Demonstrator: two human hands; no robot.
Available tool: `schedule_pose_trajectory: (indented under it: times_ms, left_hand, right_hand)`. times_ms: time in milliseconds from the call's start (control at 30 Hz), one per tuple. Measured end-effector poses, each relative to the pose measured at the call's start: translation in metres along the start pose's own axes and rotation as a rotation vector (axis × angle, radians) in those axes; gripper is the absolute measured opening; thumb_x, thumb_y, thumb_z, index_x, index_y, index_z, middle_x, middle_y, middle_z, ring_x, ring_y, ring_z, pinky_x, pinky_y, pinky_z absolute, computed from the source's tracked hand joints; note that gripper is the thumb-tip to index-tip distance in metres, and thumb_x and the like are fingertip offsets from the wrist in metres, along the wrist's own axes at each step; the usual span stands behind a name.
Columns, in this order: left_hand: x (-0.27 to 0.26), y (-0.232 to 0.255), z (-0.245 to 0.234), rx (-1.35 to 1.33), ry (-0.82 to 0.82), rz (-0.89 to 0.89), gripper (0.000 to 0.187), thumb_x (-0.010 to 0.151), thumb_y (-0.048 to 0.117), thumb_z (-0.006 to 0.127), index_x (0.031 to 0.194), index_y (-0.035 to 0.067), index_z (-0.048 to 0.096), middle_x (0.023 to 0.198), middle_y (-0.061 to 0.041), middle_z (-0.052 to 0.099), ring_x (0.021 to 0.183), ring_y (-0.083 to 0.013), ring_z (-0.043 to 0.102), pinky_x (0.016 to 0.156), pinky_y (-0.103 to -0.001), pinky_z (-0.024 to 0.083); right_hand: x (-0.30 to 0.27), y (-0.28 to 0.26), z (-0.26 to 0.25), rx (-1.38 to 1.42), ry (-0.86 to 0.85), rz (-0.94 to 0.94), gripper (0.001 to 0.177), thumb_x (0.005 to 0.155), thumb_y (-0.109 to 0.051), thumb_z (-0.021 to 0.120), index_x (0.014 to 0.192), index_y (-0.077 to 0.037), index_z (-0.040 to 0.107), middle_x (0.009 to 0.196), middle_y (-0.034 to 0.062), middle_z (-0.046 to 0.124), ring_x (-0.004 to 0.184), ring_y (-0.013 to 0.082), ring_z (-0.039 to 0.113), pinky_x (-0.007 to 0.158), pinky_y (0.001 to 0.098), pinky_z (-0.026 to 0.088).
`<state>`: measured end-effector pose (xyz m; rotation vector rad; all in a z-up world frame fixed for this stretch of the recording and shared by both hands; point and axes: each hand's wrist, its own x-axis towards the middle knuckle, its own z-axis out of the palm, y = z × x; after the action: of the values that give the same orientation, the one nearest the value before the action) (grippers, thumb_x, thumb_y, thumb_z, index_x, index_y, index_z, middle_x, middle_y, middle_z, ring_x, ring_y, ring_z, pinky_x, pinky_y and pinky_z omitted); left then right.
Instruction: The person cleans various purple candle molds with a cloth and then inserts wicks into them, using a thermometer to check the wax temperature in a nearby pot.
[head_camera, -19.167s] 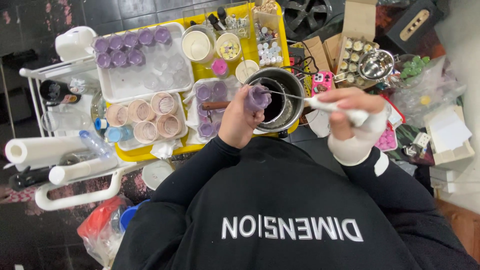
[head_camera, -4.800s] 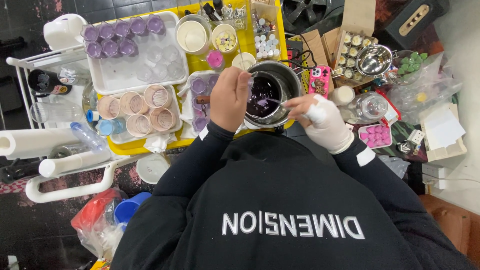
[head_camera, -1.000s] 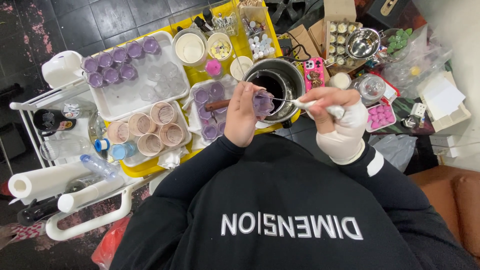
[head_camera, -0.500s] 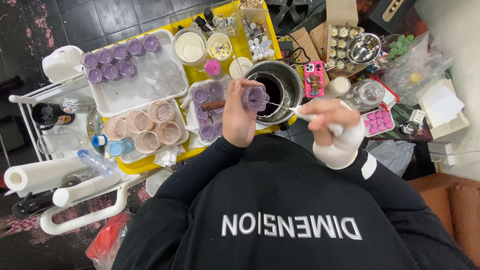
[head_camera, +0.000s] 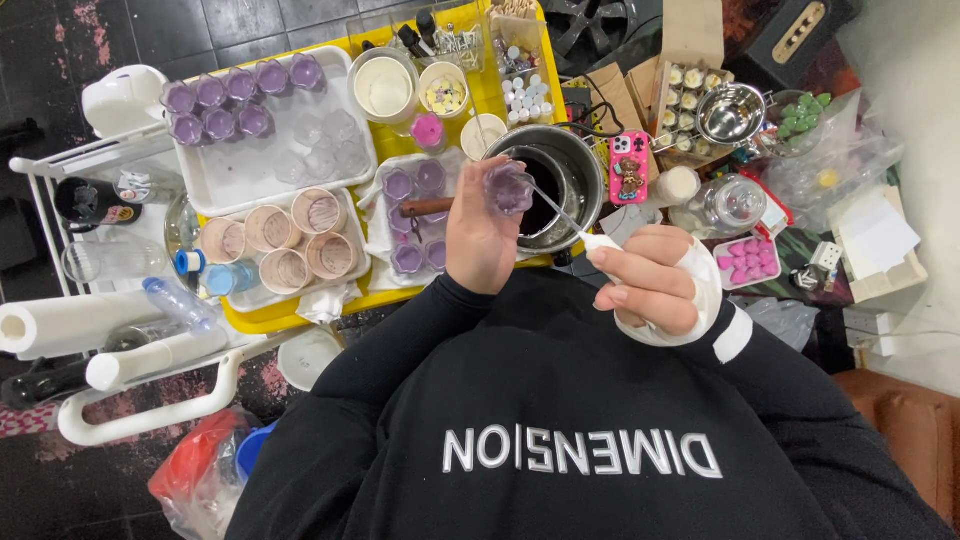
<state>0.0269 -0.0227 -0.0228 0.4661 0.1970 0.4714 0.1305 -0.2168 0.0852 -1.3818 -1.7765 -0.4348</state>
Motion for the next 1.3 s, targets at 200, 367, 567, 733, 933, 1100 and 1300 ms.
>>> schedule_pose_trajectory:
  times_ms: [200, 367, 567, 733, 933, 1100, 1300]
  left_hand:
    - [-0.005, -0.003, 0.018, 0.037, 0.011, 0.059, 0.044, 0.113, 0.043, 0.042, 0.131, 0.003, 0.054, 0.128, -0.012, 0.061, 0.119, -0.02, 0.061, 0.107, -0.037, 0.05]
    - [-0.008, -0.009, 0.016, 0.142, 0.068, 0.096, 0.047, 0.114, 0.044, 0.041, 0.129, 0.001, 0.054, 0.122, -0.011, 0.064, 0.111, -0.0174, 0.063, 0.098, -0.033, 0.053]
    - [-0.012, -0.014, 0.014, 0.314, 0.13, 0.2, 0.049, 0.114, 0.047, 0.041, 0.123, 0.001, 0.056, 0.112, -0.011, 0.069, 0.095, -0.0141, 0.066, 0.082, -0.027, 0.053]
    - [-0.017, -0.016, 0.013, 0.343, 0.127, 0.262, 0.047, 0.114, 0.046, 0.041, 0.12, 0.001, 0.056, 0.111, -0.012, 0.069, 0.093, -0.014, 0.066, 0.08, -0.026, 0.052]
    - [-0.024, -0.009, 0.016, 0.397, 0.124, 0.328, 0.046, 0.116, 0.043, 0.041, 0.118, 0.0, 0.055, 0.112, -0.016, 0.069, 0.1, -0.0176, 0.068, 0.093, -0.03, 0.056]
    - [-0.027, 0.005, 0.024, 0.395, 0.037, 0.313, 0.046, 0.115, 0.045, 0.039, 0.116, 0.002, 0.054, 0.11, -0.016, 0.068, 0.096, -0.0178, 0.068, 0.089, -0.03, 0.057]
    - [-0.024, 0.009, 0.028, 0.392, 0.043, 0.316, 0.046, 0.114, 0.047, 0.04, 0.116, 0.002, 0.053, 0.11, -0.016, 0.067, 0.094, -0.0185, 0.068, 0.084, -0.031, 0.058]
  right_hand:
    - [0.001, 0.005, -0.001, 0.026, 0.004, 0.011, 0.041, 0.093, -0.008, 0.081, 0.117, -0.009, 0.047, 0.12, 0.0164, 0.067, 0.086, 0.0286, 0.066, 0.074, 0.0425, 0.056]
    - [0.011, 0.005, -0.004, -0.048, -0.061, -0.097, 0.042, 0.091, -0.013, 0.083, 0.115, -0.006, 0.049, 0.116, 0.0171, 0.068, 0.081, 0.0279, 0.066, 0.07, 0.0404, 0.055]
    - [0.022, -0.002, -0.004, -0.088, -0.061, -0.056, 0.044, 0.093, -0.007, 0.084, 0.118, -0.006, 0.047, 0.117, 0.0145, 0.068, 0.084, 0.0256, 0.067, 0.074, 0.0395, 0.056]
    - [0.026, -0.003, -0.003, -0.035, -0.069, 0.052, 0.044, 0.092, 0.004, 0.078, 0.121, -0.006, 0.047, 0.117, 0.015, 0.069, 0.082, 0.0258, 0.066, 0.074, 0.0399, 0.054]
    - [0.025, 0.001, 0.004, 0.172, 0.028, 0.314, 0.034, 0.095, 0.005, 0.069, 0.118, -0.01, 0.049, 0.108, 0.0169, 0.072, 0.08, 0.0243, 0.068, 0.075, 0.0352, 0.055]
    - [0.011, 0.0, 0.017, 0.776, 0.465, 0.892, 0.019, 0.119, -0.013, 0.063, 0.118, -0.006, 0.045, 0.105, 0.0198, 0.071, 0.079, 0.0113, 0.062, 0.076, 0.0222, 0.052]
    - [-0.002, -0.002, 0.025, 0.721, 0.499, 0.734, 0.019, 0.116, -0.013, 0.062, 0.118, -0.007, 0.044, 0.107, 0.0201, 0.071, 0.081, 0.0126, 0.064, 0.077, 0.023, 0.052]
